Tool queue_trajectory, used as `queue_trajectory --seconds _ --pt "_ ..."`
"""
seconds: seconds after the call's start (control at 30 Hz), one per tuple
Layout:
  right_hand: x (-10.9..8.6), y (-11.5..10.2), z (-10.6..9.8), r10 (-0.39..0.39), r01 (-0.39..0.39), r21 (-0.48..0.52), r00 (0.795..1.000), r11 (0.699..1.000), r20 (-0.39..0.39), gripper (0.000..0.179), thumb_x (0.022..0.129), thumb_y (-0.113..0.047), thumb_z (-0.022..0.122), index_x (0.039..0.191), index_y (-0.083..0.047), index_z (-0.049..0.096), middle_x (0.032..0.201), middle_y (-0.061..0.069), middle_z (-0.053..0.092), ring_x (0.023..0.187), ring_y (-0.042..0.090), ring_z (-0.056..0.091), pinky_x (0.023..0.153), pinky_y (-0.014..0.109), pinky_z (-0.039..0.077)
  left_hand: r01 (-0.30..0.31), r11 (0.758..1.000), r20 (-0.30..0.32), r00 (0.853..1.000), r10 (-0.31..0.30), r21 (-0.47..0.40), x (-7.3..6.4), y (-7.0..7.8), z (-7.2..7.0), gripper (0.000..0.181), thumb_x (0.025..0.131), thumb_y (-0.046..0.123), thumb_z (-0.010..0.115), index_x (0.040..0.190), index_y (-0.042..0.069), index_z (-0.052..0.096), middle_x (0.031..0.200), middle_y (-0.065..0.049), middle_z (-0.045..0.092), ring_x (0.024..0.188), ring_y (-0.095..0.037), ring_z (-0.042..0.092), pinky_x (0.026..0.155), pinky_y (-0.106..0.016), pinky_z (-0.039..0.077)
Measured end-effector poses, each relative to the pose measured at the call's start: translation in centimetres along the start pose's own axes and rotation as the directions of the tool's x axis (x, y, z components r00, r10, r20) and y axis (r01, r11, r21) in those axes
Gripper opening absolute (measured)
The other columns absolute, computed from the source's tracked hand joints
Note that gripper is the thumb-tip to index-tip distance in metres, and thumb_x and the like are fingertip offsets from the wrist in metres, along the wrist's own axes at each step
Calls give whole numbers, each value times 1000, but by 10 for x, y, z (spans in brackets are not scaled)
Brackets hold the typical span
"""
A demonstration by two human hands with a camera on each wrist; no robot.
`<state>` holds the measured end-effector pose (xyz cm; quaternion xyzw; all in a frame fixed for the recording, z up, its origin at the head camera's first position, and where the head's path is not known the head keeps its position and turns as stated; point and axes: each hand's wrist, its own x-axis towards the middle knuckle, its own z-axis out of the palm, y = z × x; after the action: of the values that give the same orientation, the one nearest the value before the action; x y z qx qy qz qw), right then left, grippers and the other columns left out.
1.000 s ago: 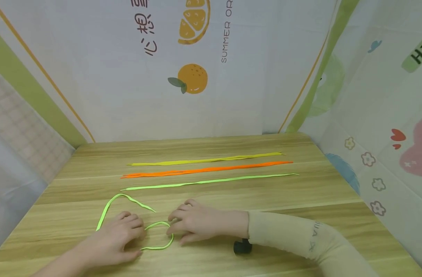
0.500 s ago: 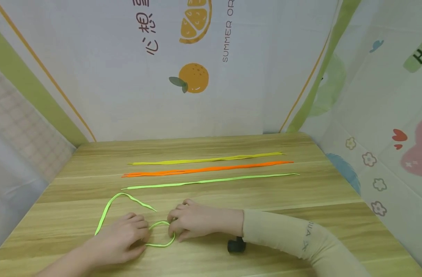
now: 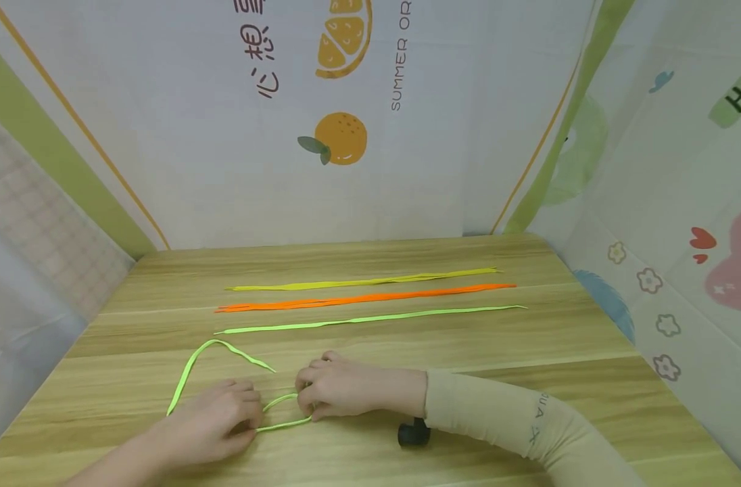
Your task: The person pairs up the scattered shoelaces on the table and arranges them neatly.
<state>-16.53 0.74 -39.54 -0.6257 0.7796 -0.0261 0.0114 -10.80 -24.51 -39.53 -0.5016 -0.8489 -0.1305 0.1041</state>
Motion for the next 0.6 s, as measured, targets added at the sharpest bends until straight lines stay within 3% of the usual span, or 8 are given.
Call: queue_trajectory --seconds 0.2,0.33,0.47,0.6 --pt "-2 2 -1 17 -17 -9 999 1000 -39 6 90 -31 69 88 -27 65 115 -11 54 102 5 49 94 32 36 13 998 -2 1000 -13 -59 0 -1 -3 36 66 9 75 69 28 45 67 22 33 64 5 28 59 -19 28" --pt "-3 3 -4 25 -25 10 998 1000 -65 6 90 -28 69 88 -25 64 106 -15 59 102 4 50 94 31 36 40 990 -8 999 -42 -132 0 -2 -6 37 67 5 73 69 27 44 63 21 32 60 8 26 53 -11 26" --pt "-6 5 -7 58 -51 72 993 996 -107 6 89 -24 70 88 -24 64 92 -19 62 99 1 51 94 30 35 112 962 17 994 -111 -250 -1 -1 -9 36 71 0 71 74 27 48 62 25 35 58 10 30 48 -6 25" --pt "-9 8 -9 83 -65 143 988 988 -128 5 88 -22 71 90 -22 66 91 -17 65 94 1 50 97 32 34 159 941 30 987 -158 -300 0 -1 -14 32 74 -1 70 79 27 53 62 26 38 56 11 33 47 -7 28"
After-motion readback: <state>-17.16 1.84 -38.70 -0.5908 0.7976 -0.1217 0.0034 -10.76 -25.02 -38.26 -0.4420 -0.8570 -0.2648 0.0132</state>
